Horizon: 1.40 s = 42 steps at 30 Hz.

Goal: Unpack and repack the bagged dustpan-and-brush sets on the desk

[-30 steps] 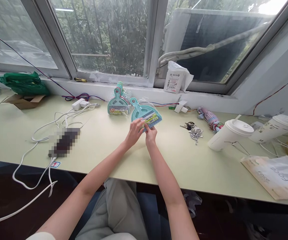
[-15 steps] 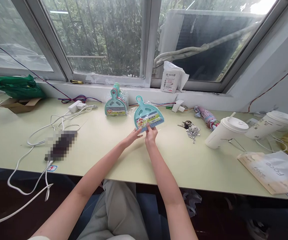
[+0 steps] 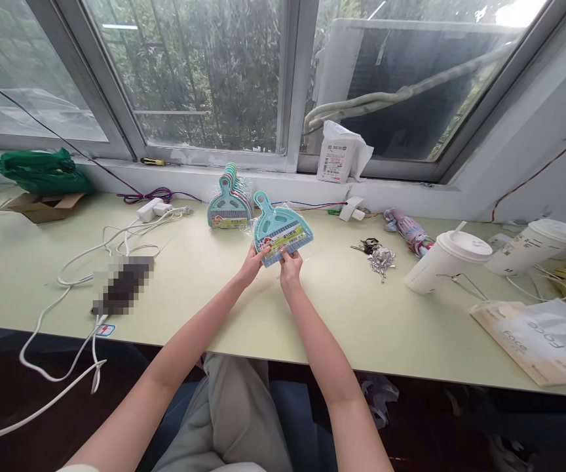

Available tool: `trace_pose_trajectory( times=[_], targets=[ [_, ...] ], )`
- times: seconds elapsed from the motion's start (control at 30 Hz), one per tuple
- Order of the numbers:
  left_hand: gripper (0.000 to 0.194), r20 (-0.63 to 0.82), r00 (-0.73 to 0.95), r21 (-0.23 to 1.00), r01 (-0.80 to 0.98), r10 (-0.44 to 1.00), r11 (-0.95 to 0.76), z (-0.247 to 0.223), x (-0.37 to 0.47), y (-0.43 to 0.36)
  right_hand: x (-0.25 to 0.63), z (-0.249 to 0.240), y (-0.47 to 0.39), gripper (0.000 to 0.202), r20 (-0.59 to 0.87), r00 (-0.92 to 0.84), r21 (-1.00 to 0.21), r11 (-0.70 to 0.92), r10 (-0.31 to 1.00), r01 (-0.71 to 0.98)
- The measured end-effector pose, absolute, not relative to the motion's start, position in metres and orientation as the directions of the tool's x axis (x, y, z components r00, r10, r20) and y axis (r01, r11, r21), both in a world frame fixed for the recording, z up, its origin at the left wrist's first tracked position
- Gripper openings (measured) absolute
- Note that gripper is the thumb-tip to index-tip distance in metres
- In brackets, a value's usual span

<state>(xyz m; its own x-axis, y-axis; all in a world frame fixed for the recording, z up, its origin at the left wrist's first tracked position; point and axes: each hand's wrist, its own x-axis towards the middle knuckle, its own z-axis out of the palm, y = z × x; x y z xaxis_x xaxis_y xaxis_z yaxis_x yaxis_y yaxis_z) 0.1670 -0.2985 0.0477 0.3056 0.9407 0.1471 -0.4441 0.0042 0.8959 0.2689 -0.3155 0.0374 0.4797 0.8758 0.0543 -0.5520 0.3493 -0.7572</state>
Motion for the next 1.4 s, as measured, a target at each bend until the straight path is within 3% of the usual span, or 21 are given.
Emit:
trace_pose_trajectory(
  times=[0.3, 0.63, 0.9, 1.4],
  targets=[
    [0.055, 0.16, 0.202, 0.917, -0.393, 0.966, -0.07, 0.043, 0.161, -0.292, 0.276, 0.033, -0.309, 0.027, -0.001, 0.312, -0.775, 0.197, 0.95, -0.6],
    [0.062, 0.112, 0.261, 0.92, -0.392, 0.959, -0.001, 0.052, 0.153, -0.298, 0.284, 0.037, -0.308, 0.028, 0.025, 0.211, -0.793, 0.147, 0.977, -0.591],
    [0.06, 0.092, 0.221, 0.931, -0.365, 0.971, -0.005, 0.048, 0.153, -0.292, 0.279, 0.036, -0.309, 0.031, 0.045, 0.204, -0.757, 0.167, 0.978, -0.632],
    [0.067, 0.006, 0.311, 0.965, -0.251, 0.95, 0.076, 0.054, 0.128, -0.284, 0.301, 0.031, -0.307, 0.034, -0.08, 0.254, -0.858, 0.063, 0.964, -0.51]
  ],
)
